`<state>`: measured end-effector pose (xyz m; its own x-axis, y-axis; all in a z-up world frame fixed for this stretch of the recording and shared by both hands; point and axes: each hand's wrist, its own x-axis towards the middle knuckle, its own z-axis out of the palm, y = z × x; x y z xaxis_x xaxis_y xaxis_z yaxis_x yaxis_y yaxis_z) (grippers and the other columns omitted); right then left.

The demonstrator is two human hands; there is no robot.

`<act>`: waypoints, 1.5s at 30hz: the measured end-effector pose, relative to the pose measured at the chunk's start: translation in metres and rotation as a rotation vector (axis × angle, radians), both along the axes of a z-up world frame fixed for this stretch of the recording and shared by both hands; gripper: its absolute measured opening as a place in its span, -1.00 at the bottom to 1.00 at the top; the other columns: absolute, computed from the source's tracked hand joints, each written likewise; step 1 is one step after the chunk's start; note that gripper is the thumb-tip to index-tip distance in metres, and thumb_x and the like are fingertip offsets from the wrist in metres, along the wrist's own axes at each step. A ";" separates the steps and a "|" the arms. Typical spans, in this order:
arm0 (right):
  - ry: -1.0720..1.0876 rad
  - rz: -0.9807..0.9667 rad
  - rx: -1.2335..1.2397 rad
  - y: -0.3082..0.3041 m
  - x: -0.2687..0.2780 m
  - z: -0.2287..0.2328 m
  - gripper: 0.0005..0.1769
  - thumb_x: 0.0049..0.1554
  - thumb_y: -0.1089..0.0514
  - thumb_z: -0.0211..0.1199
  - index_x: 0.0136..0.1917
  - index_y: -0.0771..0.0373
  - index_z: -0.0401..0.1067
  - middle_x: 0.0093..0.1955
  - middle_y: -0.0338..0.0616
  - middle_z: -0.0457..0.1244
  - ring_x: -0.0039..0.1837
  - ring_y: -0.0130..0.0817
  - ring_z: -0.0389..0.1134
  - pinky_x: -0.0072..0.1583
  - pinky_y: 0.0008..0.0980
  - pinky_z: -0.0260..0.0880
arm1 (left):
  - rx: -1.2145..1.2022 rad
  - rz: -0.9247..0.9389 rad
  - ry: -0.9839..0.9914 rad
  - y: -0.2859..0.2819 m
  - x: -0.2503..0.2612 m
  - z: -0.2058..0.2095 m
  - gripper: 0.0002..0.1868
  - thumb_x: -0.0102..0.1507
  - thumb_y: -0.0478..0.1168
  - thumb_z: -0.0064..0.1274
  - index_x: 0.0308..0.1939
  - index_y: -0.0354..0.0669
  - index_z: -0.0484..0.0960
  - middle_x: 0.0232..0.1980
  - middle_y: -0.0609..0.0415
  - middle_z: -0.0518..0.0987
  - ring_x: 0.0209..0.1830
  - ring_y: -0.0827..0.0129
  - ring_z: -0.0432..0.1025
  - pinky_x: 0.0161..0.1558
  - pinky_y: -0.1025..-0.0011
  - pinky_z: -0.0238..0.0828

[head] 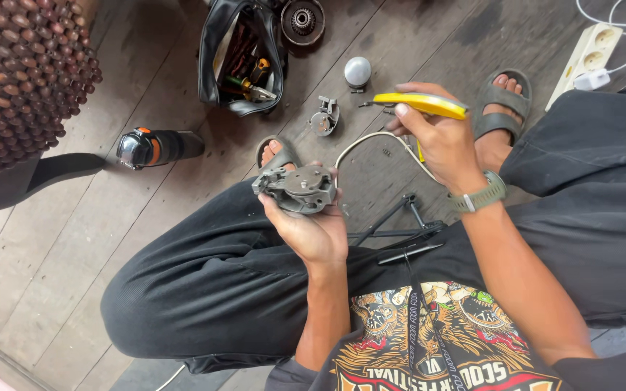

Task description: The person scrapes the surface of a carburetor with a utility knife to remove residue while holding the part by hand.

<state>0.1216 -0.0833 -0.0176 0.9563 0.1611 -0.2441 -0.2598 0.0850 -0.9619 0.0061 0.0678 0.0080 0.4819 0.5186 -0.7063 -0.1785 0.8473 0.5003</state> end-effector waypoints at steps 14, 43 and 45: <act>0.235 -0.053 -0.008 0.057 0.115 -0.139 -0.69 0.11 0.22 0.37 0.09 0.26 0.37 -0.10 0.05 0.41 -0.12 -0.34 0.52 -0.09 -0.55 0.56 | 0.044 -0.064 0.034 0.002 -0.004 0.003 -0.26 0.35 0.36 -0.44 0.25 -0.09 0.50 -0.10 -0.18 0.63 -0.29 -0.01 0.57 -0.48 0.32 0.32; 0.300 -0.237 -0.111 0.039 0.176 -0.130 -0.88 0.00 0.20 0.23 -0.14 0.17 0.39 -0.23 -0.08 0.30 -0.34 -0.35 0.41 -0.31 -0.50 0.43 | -0.015 -0.231 0.042 0.000 0.006 -0.005 -0.18 0.36 0.41 -0.51 -0.02 -0.25 0.57 -0.12 -0.14 0.60 -0.31 0.02 0.56 -0.50 0.33 0.29; 0.251 -0.258 0.065 0.035 0.165 -0.093 -0.87 0.03 0.23 0.23 -0.11 0.23 0.38 -0.16 -0.02 0.28 -0.26 -0.21 0.43 -0.21 -0.41 0.49 | -0.022 -0.272 -0.003 -0.002 0.005 -0.004 -0.20 0.37 0.38 -0.51 -0.11 -0.24 0.60 -0.15 -0.16 0.64 -0.40 0.06 0.56 -0.60 0.37 0.25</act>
